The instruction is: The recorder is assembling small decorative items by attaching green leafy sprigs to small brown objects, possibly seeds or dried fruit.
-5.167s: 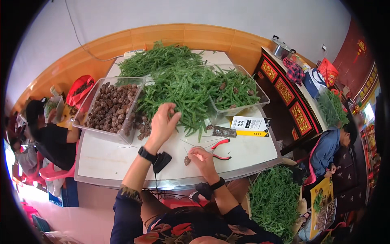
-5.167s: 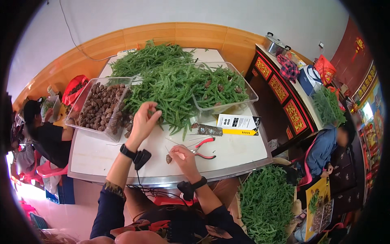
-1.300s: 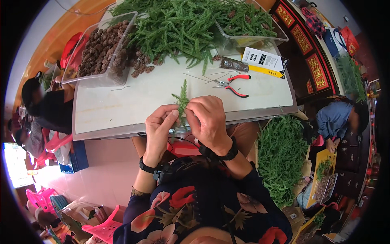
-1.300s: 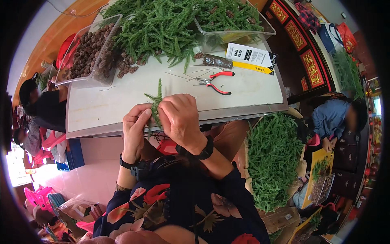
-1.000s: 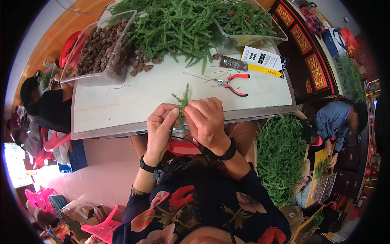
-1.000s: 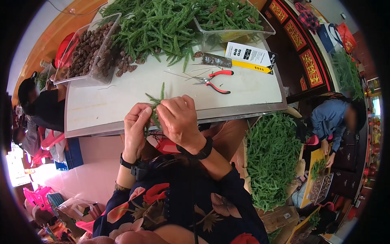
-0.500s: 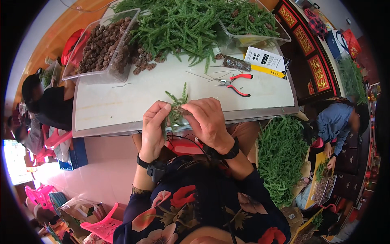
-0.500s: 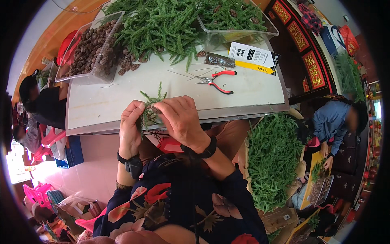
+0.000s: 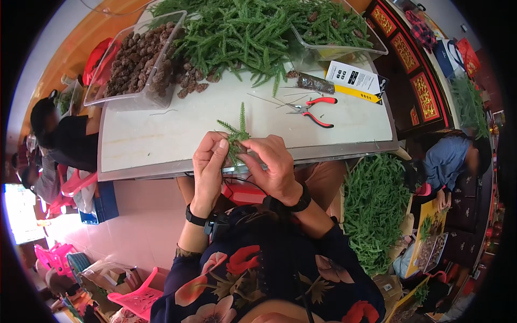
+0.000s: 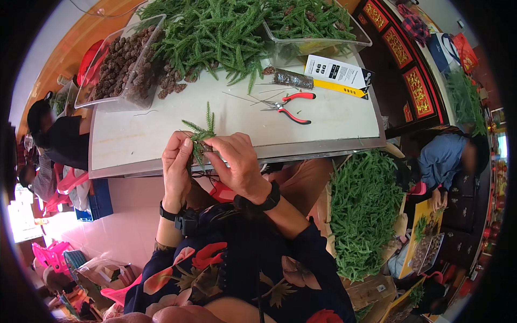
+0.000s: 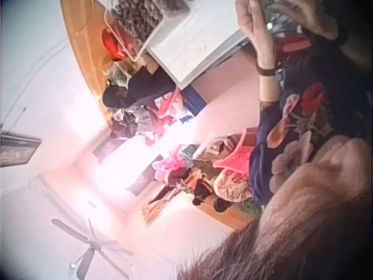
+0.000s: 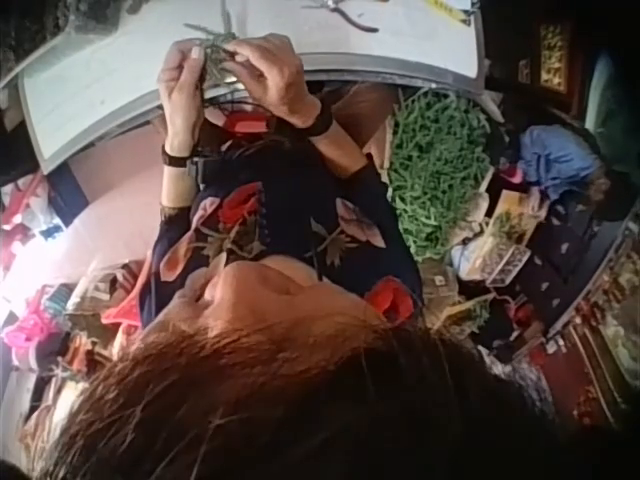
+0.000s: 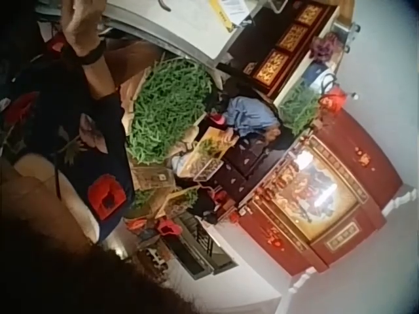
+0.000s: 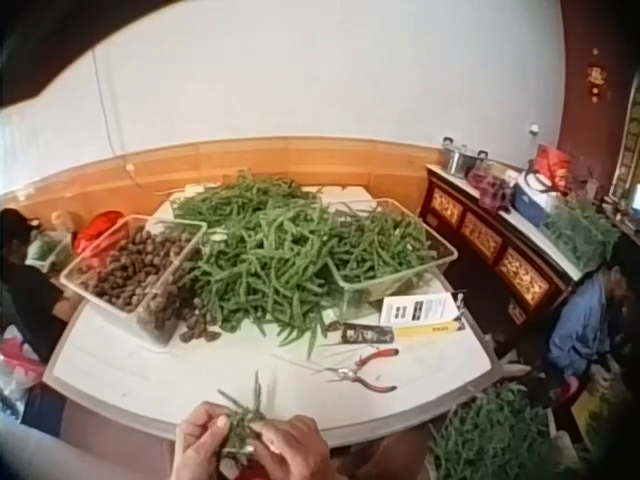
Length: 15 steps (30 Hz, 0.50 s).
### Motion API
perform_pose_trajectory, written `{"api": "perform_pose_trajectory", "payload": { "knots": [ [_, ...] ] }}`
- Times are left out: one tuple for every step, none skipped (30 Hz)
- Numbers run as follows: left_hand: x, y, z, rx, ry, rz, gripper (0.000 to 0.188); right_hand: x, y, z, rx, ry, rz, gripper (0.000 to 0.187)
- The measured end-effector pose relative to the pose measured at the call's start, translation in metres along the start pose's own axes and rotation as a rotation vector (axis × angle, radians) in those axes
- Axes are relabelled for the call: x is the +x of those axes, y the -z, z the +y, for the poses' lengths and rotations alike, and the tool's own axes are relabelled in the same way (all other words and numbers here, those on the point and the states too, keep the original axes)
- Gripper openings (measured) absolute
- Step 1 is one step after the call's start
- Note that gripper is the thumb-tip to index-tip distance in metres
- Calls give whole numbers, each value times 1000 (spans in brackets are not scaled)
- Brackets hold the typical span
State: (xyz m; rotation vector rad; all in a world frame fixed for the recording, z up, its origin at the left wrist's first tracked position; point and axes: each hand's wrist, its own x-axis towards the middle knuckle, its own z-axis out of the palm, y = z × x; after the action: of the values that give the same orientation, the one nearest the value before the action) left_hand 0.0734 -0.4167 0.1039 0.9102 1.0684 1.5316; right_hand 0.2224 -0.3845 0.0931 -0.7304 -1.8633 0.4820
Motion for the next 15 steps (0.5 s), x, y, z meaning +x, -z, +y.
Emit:
{"api": "perform_pose_trajectory", "payload": {
  "knots": [
    [0,0,-1,2,1,1,9,-1,1,0,2,-1,0,35],
    [0,0,-2,27,2,3,9,-2,1,0,31,-19,8,34],
    [-1,0,-2,52,3,5,9,-2,2,1,60,-37,16,34],
    [-1,0,-3,77,4,7,9,-2,3,1,90,-55,23,33],
    [0,-2,-3,77,4,5,9,-2,4,2,88,-55,25,33],
    [0,-3,-4,142,-28,12,9,-2,6,2,79,-39,26,33],
    [0,-5,-5,207,-61,20,10,-1,7,3,70,-22,27,33],
    [0,-6,-5,271,-95,28,11,-1,9,4,61,-5,28,33],
    [-1,-9,-3,271,-96,26,11,-1,9,4,59,-4,29,33],
    [-2,-11,0,327,-113,33,10,-3,8,4,67,-16,35,33],
    [-3,-13,3,384,-130,40,10,-4,7,3,74,-28,40,33],
    [-3,-14,5,440,-147,47,10,-5,6,2,81,-39,46,34],
    [-3,-14,5,441,-149,47,10,-5,6,2,82,-38,47,34],
    [-3,-14,5,438,-153,51,9,-4,7,0,81,-34,50,34],
    [-3,-13,4,434,-158,54,8,-4,7,-1,80,-30,52,34]
  ]
}}
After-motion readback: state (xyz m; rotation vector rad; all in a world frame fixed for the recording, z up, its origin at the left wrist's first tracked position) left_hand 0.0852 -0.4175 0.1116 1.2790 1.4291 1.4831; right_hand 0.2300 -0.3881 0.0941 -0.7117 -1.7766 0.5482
